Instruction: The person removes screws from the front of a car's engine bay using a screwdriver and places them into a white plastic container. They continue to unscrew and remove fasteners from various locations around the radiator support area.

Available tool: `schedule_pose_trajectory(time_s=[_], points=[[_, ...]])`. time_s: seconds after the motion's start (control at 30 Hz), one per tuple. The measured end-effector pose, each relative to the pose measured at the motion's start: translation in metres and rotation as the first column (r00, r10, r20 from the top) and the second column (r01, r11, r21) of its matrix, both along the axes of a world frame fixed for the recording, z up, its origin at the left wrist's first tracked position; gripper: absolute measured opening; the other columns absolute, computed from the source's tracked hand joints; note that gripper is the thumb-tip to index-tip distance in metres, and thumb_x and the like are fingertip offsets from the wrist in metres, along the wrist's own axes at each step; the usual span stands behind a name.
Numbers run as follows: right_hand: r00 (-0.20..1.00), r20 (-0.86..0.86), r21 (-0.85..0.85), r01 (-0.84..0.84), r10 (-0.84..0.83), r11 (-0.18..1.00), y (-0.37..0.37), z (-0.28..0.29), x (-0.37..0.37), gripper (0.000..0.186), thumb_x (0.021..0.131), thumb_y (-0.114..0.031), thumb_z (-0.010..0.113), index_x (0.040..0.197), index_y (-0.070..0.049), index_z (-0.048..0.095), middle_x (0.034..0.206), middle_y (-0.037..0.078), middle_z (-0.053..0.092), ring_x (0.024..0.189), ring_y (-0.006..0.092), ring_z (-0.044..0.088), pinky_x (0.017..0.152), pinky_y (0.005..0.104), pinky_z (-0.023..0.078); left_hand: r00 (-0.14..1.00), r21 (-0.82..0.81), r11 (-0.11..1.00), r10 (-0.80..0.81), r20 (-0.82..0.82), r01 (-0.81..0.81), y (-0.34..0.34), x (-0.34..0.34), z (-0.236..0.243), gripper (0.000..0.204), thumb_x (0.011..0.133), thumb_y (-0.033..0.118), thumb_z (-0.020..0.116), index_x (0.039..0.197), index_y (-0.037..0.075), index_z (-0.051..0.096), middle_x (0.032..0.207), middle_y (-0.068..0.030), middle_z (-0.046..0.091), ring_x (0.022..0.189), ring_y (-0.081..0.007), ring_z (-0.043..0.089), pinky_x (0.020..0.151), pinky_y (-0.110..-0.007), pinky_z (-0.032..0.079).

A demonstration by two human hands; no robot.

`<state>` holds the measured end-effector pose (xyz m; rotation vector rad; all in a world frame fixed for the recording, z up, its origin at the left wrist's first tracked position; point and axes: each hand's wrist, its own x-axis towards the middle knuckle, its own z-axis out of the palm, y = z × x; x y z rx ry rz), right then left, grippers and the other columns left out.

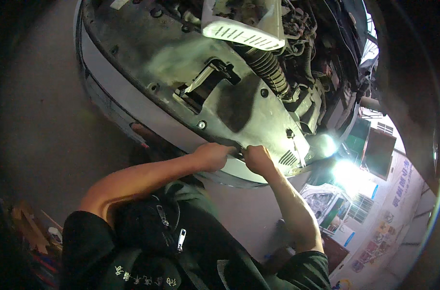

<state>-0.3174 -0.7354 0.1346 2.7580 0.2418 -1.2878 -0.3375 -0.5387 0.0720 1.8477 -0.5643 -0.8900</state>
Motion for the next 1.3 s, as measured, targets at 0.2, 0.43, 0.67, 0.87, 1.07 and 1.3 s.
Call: schedule_pose_trajectory(time_s=[0.2,0.43,0.67,0.87,1.07,1.3], points=[[0.996,-0.086,0.034,0.033,-0.030,0.999,-0.002,0.002,0.010,0.033,0.092,-0.027,0.053,0.080,0.002,0.065,0.076,0.026,0.064,0.072,0.0435,0.062,0.069,0.0483,0.049,0.999,-0.068,0.997,0.026,-0.023,-0.028,-0.007,-0.002,-0.014,0.044,0.085,0.015,0.047,0.128,0.018,0.056,0.088,-0.0208,0.068,0.079,-0.0404,0.065,0.073,-0.052,0.051],[0.998,0.050,-0.023,-0.042,0.044,0.999,-0.005,-0.005,-0.014,0.019,0.089,-0.018,0.055,0.088,0.001,0.058,0.072,0.026,0.061,0.070,0.0444,0.061,0.063,0.0518,0.048,0.998,-0.049,0.998,0.049,-0.042,-0.051,-0.005,-0.004,-0.011,0.044,0.085,0.014,0.047,0.127,0.016,0.056,0.088,-0.0200,0.068,0.079,-0.0407,0.065,0.073,-0.053,0.051],[0.994,0.025,-0.013,-0.104,0.105,0.994,-0.005,-0.007,-0.009,0.018,0.085,-0.016,0.057,0.086,0.002,0.056,0.074,0.026,0.062,0.071,0.0445,0.062,0.065,0.0518,0.049,0.999,-0.039,0.998,0.049,-0.010,-0.049,-0.008,-0.008,-0.014,0.043,0.084,0.014,0.048,0.126,0.015,0.057,0.086,-0.0204,0.068,0.078,-0.0401,0.065,0.072,-0.053,0.051],[0.999,-0.039,0.040,0.010,-0.008,0.999,0.000,-0.006,-0.003,0.023,0.084,-0.020,0.056,0.082,0.002,0.063,0.076,0.028,0.063,0.074,0.0462,0.062,0.069,0.0506,0.051,0.998,-0.041,0.998,0.043,-0.040,-0.044,-0.013,-0.007,-0.016,0.044,0.084,0.012,0.048,0.126,0.020,0.058,0.088,-0.0202,0.067,0.079,-0.0391,0.065,0.073,-0.053,0.051],[0.978,-0.167,-0.161,-0.150,0.123,0.975,0.026,-0.004,0.007,0.019,0.077,-0.012,0.054,0.081,0.002,0.066,0.080,0.025,0.066,0.077,0.0402,0.067,0.072,0.0467,0.054,1.000,0.001,1.000,0.013,0.029,-0.013,-0.027,-0.013,-0.028,0.044,0.085,0.008,0.047,0.124,0.022,0.059,0.090,-0.0167,0.068,0.078,-0.0366,0.066,0.074,-0.051,0.052],[0.983,-0.121,0.158,0.157,-0.139,0.975,0.004,0.029,0.007,0.040,0.089,-0.035,0.058,0.094,0.005,0.061,0.090,0.029,0.064,0.089,0.0440,0.062,0.075,0.0493,0.048,0.997,0.051,0.999,0.015,0.075,-0.019,-0.025,0.013,-0.004,0.030,0.086,0.015,0.058,0.116,0.010,0.062,0.088,-0.0184,0.068,0.079,-0.0344,0.067,0.073,-0.045,0.053]])
